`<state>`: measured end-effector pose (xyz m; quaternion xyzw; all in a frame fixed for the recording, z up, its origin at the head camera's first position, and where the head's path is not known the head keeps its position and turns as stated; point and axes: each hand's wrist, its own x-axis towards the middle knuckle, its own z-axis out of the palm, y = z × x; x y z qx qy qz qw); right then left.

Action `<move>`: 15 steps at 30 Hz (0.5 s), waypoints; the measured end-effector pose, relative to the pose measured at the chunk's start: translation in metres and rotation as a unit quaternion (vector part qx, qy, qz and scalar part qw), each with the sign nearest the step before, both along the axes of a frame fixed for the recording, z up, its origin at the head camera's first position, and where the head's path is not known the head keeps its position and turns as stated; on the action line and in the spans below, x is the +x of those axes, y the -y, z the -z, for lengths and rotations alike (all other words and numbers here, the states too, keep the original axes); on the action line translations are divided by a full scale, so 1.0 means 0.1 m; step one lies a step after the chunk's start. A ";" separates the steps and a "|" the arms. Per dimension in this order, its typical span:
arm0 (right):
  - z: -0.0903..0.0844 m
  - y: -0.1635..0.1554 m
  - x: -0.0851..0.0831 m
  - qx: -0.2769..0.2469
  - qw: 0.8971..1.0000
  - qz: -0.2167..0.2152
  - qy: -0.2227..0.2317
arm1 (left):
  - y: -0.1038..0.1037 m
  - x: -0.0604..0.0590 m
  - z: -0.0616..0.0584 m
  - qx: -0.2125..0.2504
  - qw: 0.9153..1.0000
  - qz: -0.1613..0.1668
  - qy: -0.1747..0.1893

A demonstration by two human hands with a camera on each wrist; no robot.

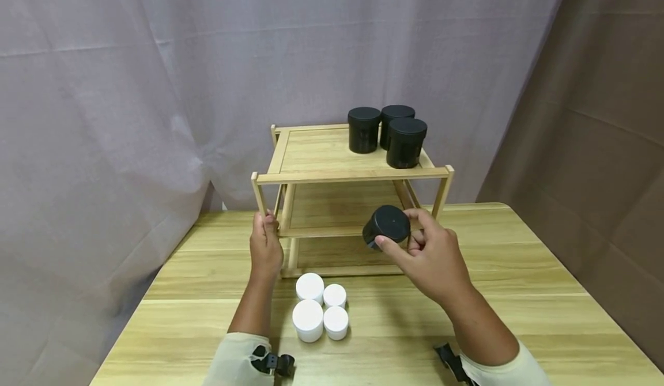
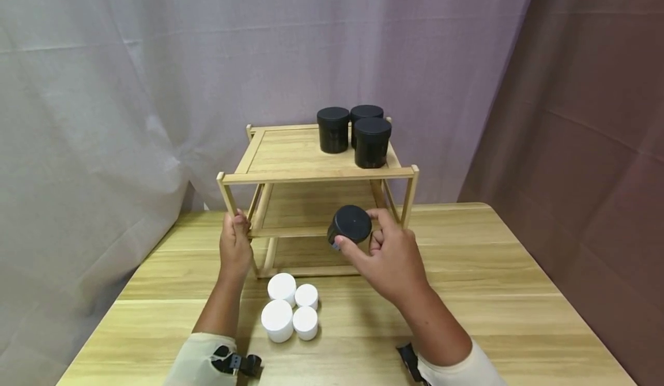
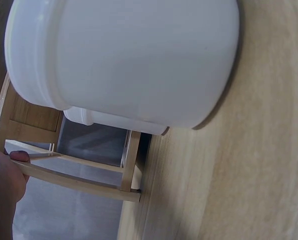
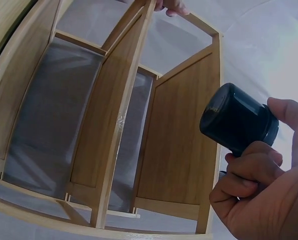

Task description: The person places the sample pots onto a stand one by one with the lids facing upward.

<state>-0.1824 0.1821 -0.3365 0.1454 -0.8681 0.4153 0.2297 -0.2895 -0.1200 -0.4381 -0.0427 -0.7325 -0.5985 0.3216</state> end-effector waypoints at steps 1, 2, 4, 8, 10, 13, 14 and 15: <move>-0.01 0.00 0.00 -0.001 1.000 0.002 -0.005 | 0.00 0.00 0.00 0.001 1.000 0.001 0.000; -0.01 0.00 0.00 -0.003 1.000 0.004 -0.008 | 0.00 0.01 0.00 0.002 1.000 0.000 -0.001; -0.02 0.01 0.00 -0.005 1.000 0.005 -0.013 | -0.01 0.01 0.00 0.002 1.000 0.002 -0.003; -0.07 0.03 -0.01 0.000 0.999 0.009 -0.034 | -0.01 0.02 -0.01 0.000 1.000 0.002 -0.005; -0.10 0.05 0.00 0.006 0.999 0.010 -0.045 | -0.01 0.03 -0.01 0.001 1.000 0.001 -0.004; -0.17 0.07 0.01 0.018 0.999 0.013 -0.050 | -0.02 0.03 -0.01 0.002 1.000 0.002 -0.001; -0.19 0.07 0.01 0.022 0.998 0.014 -0.049 | -0.02 0.03 -0.01 0.004 1.000 0.001 0.000; -0.22 0.08 0.02 0.025 0.998 0.015 -0.047 | -0.02 0.03 -0.02 0.003 1.000 0.002 0.000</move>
